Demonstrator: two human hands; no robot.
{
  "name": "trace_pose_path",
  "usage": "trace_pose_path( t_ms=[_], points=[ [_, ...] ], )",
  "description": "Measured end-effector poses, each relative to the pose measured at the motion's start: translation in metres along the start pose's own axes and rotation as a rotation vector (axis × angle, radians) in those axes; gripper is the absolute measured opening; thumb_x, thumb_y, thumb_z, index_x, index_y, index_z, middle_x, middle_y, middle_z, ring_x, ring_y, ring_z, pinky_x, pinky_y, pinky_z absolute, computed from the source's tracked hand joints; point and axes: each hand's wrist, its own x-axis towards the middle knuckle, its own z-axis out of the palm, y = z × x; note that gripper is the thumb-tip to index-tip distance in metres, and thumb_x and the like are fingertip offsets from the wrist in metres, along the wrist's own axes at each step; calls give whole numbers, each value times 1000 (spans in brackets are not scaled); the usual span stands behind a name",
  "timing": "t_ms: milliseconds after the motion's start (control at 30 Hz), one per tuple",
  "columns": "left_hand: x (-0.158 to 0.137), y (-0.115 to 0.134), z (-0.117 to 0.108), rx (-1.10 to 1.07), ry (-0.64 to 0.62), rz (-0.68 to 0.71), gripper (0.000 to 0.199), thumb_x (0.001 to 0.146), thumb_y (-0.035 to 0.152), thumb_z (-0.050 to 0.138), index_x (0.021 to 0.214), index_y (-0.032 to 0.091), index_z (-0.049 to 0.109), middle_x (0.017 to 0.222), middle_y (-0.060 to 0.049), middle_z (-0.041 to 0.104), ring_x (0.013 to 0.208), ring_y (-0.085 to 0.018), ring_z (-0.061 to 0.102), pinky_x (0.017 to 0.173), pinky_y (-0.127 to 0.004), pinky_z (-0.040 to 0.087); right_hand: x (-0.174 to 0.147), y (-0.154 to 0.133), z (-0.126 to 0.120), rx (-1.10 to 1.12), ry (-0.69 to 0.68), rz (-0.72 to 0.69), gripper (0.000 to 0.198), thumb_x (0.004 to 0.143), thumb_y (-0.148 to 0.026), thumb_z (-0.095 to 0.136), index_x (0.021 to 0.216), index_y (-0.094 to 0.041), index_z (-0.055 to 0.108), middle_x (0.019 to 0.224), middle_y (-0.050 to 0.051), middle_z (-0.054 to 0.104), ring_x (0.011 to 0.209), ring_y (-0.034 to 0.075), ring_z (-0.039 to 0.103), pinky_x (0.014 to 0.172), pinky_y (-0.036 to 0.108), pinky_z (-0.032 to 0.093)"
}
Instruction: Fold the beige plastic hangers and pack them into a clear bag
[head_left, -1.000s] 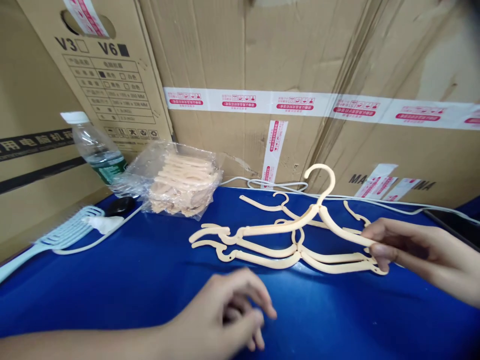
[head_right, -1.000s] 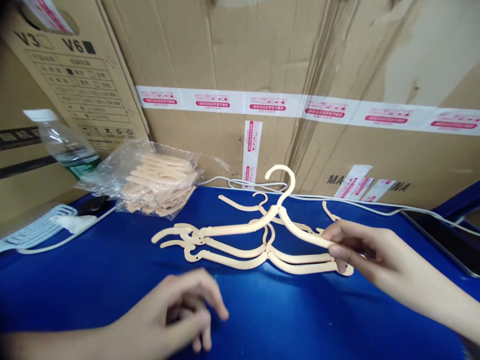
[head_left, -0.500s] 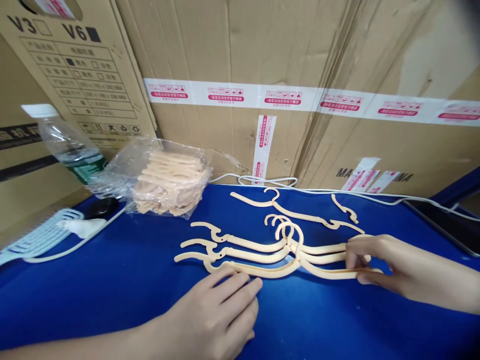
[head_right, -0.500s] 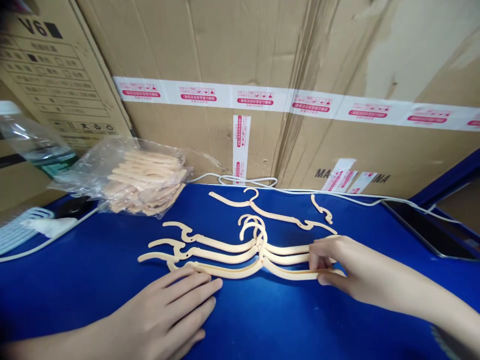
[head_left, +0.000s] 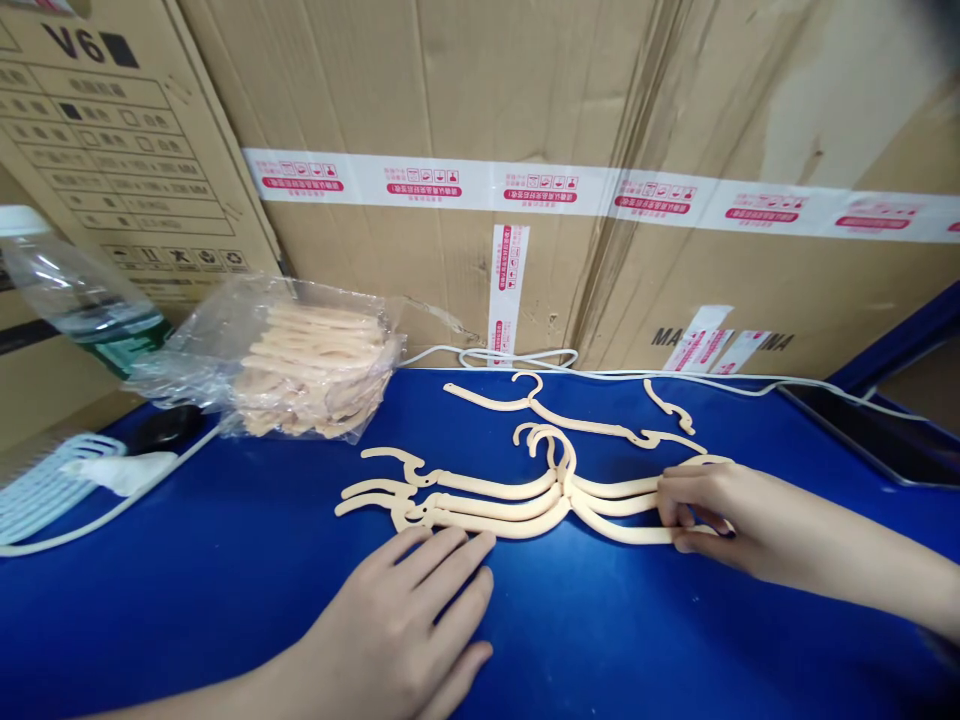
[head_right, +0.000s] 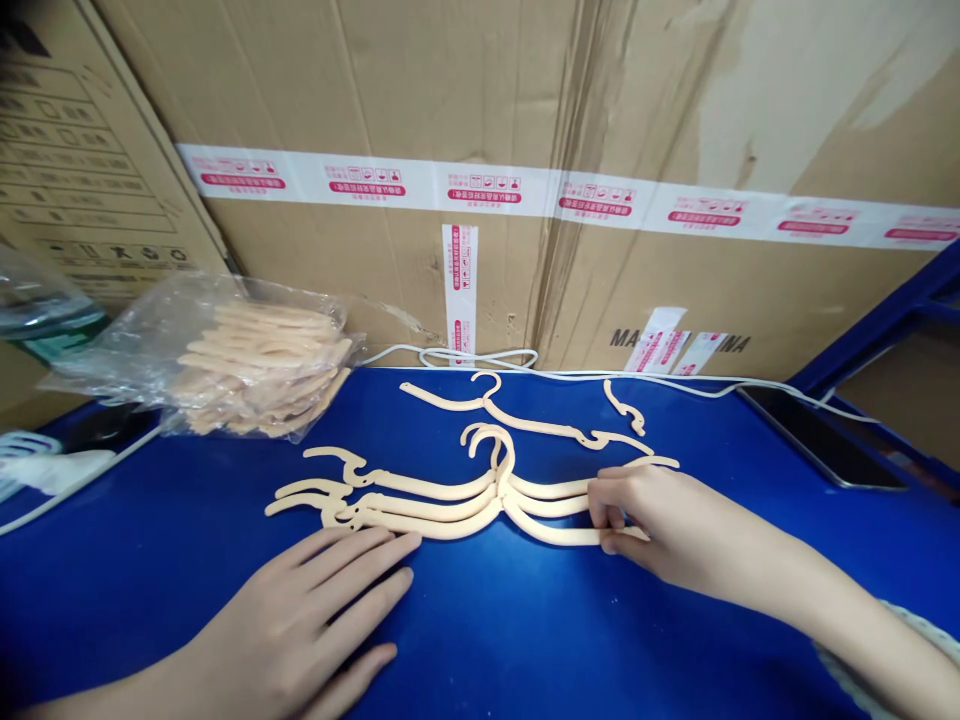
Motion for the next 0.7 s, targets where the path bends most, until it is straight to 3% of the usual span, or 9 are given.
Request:
trace_pose_path(
  t_ms=[467, 633, 700],
  points=[
    [-1, -1, 2, -18, 24, -54, 32, 99, 31, 42, 104, 17, 70, 117, -6, 72, 96, -25, 68, 88, -42, 46, 4, -3, -7, -2, 4, -13, 13, 85, -13, 56, 81, -23, 63, 84, 0, 69, 74, 18, 64, 66, 28, 42],
    [3, -5, -1, -64, 68, 20, 29, 99, 15, 41, 98, 15, 70, 93, -4, 75, 81, -21, 68, 77, -37, 50, 0, -1, -10, 17, 19, 24, 7, 89, -24, 57, 88, -24, 63, 88, 2, 70, 77, 19, 65, 67, 30, 44],
    [6, -8, -5, -76, 81, 80, 34, 100, 9, 35, 96, 13, 69, 81, -4, 73, 72, -19, 66, 68, -33, 51, 0, -1, -12, 18, 64, 36, 14, 93, -30, 53, 84, -23, 61, 83, 2, 68, 72, 18, 62, 64, 29, 43]
  ],
)
